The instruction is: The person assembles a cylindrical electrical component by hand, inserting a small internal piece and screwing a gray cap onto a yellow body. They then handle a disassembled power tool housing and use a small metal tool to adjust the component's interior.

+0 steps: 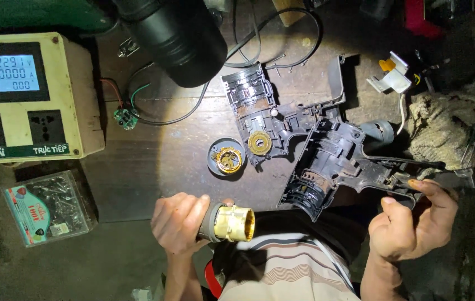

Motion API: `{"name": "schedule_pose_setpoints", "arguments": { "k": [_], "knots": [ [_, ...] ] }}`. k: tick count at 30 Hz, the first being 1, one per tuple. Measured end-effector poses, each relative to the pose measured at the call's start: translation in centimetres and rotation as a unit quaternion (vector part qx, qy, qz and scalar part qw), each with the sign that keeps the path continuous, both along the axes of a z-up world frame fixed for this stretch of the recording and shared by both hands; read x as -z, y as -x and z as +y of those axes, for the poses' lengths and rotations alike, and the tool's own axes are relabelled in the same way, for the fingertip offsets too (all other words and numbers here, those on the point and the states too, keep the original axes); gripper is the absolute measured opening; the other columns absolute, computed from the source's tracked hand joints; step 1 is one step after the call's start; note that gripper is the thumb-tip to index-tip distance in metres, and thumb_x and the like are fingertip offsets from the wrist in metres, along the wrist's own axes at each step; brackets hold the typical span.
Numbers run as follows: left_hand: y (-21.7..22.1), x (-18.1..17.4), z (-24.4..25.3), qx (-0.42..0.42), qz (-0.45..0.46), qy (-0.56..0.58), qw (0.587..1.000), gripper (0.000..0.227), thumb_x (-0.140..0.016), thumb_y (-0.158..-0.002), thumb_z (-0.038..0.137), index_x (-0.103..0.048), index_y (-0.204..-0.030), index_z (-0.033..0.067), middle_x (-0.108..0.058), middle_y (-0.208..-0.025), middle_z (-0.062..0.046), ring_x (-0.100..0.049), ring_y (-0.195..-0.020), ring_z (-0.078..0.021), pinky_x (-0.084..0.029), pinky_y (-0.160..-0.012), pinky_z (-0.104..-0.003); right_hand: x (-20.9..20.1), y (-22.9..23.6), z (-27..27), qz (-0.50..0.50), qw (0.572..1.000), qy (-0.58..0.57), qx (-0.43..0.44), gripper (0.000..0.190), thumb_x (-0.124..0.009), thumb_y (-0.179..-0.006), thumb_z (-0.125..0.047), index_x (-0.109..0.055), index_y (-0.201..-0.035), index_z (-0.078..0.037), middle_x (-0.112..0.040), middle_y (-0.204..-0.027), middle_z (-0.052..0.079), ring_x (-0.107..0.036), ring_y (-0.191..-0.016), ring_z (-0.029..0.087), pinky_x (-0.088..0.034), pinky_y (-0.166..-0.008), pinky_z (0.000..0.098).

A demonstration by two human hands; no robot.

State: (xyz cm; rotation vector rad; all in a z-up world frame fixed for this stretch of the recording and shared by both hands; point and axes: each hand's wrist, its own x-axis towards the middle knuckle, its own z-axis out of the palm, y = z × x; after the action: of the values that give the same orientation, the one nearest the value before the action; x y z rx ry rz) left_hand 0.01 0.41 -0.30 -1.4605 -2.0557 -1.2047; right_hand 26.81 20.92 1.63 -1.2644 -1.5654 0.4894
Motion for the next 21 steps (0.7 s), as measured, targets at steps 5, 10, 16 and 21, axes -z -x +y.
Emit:
{"name": "schedule_pose_setpoints", "arguments": {
  "k": [5, 10, 16, 21],
  "knots": [
    [-0.1, -0.9, 0.3, -0.007, -0.020, 0.013, 1.000, 0.039, -0.066, -0.094, 0.043, -0.072, -0.088, 0.0047, -0.065, -0.077, -0.006, -0.065, -0.068, -0.0247, -0.047, -0.062, -0.036, -0.1, 0.3, 0.1, -0.034, 0.999, -0.009, -0.004, 0.046, -0.060, -0.060, -0.012, -0.060, -0.102, 0.006, -0.058, -0.105, 0.015, -0.058, -0.103, 0.034, -0.046, -0.100, 0.0412],
    [0.0, -0.5, -0.1, 0.011, -0.023, 0.005, 1.000, 0.057, -0.040, -0.105, 0.049, -0.071, -0.093, 0.0023, -0.067, -0.079, -0.009, -0.066, -0.068, -0.0266, -0.049, -0.063, -0.037, 0.2, 0.7, 0.2, -0.010, 1.000, -0.022, -0.018, 0.047, -0.060, -0.059, -0.007, -0.059, -0.105, 0.005, -0.059, -0.102, 0.015, -0.059, -0.103, 0.033, -0.048, -0.103, 0.0425],
    [0.0, -0.3, 0.0, 0.001, -0.021, 0.006, 1.000, 0.046, -0.055, -0.099, 0.045, -0.072, -0.090, 0.0038, -0.066, -0.077, -0.007, -0.063, -0.067, -0.0266, -0.047, -0.063, -0.037, 0.1, 0.8, 0.6, 0.005, 1.000, -0.025, -0.013, 0.045, -0.060, -0.059, -0.008, -0.058, -0.102, 0.003, -0.056, -0.104, 0.013, -0.057, -0.105, 0.031, -0.044, -0.107, 0.0385],
    [-0.1, 0.9, -1.1, 0.019, -0.037, 0.021, 0.999, 0.066, -0.032, -0.106, 0.053, -0.073, -0.091, 0.0031, -0.069, -0.079, -0.009, -0.067, -0.070, -0.0272, -0.051, -0.065, -0.038, 0.0, 0.3, 0.7, -0.028, 0.999, -0.027, -0.005, 0.044, -0.060, -0.060, -0.008, -0.059, -0.102, 0.007, -0.057, -0.105, 0.015, -0.057, -0.102, 0.034, -0.045, -0.101, 0.0402]
  ]
}}
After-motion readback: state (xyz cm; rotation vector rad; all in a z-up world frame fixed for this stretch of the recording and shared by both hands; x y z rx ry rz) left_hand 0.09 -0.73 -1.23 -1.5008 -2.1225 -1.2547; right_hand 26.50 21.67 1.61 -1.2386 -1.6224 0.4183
